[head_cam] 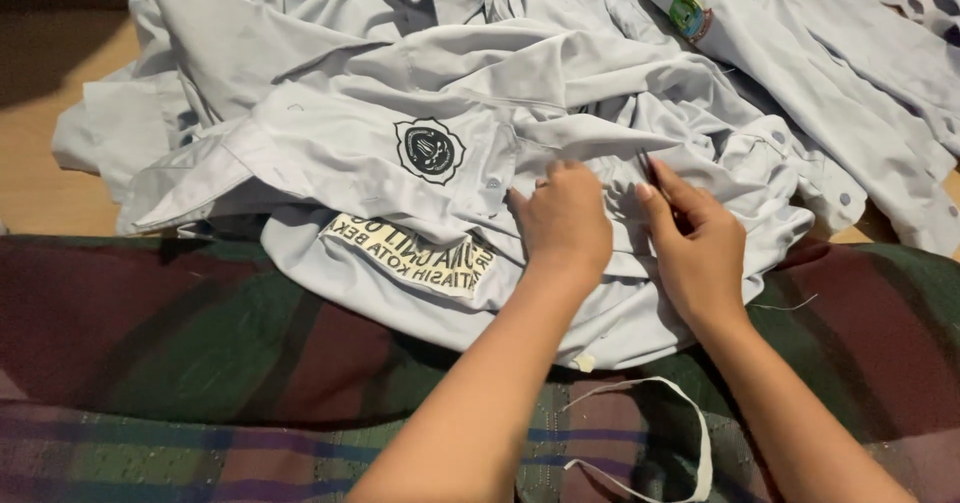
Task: Trimming excess fabric and loose threads from patches on white shirts using small scissors.
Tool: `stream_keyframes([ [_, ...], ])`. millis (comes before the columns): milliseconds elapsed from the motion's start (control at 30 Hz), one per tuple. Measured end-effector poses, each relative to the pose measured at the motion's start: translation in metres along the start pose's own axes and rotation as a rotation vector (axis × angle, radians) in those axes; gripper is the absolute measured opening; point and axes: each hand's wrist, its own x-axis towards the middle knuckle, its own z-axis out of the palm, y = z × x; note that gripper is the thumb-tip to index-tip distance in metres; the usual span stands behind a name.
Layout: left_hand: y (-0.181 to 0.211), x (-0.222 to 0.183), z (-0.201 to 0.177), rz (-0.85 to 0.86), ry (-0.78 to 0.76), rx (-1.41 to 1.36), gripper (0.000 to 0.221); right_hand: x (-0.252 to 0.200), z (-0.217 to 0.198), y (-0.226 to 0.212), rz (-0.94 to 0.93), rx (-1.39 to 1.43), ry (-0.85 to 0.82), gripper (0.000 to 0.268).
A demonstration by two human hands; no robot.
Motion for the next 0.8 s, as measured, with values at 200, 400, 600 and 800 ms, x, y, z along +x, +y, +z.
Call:
stream_keyframes([
  [200,-0.012,-0.008,0.002,0.086,0.032,-0.114,0.018,-0.004,0.002,0.008,-0.114,-0.119,0.059,0.034],
  [400,-0.002,-0.005,-0.014,0.058,-0.054,-0.097,0.007,-0.003,0.003,0.011,-0.127,-0.14,0.07,0.032],
  [600,0.009,0.018,0.01,0.113,-0.002,0.119,0.012,-0.002,0.004,0.013,-0.136,-0.13,0.076,0.032],
  [800,0.014,0.016,0.018,0.285,0.035,0.278,0.023,-0.004,0.003,0.012,-0.155,-0.183,0.085,0.033],
])
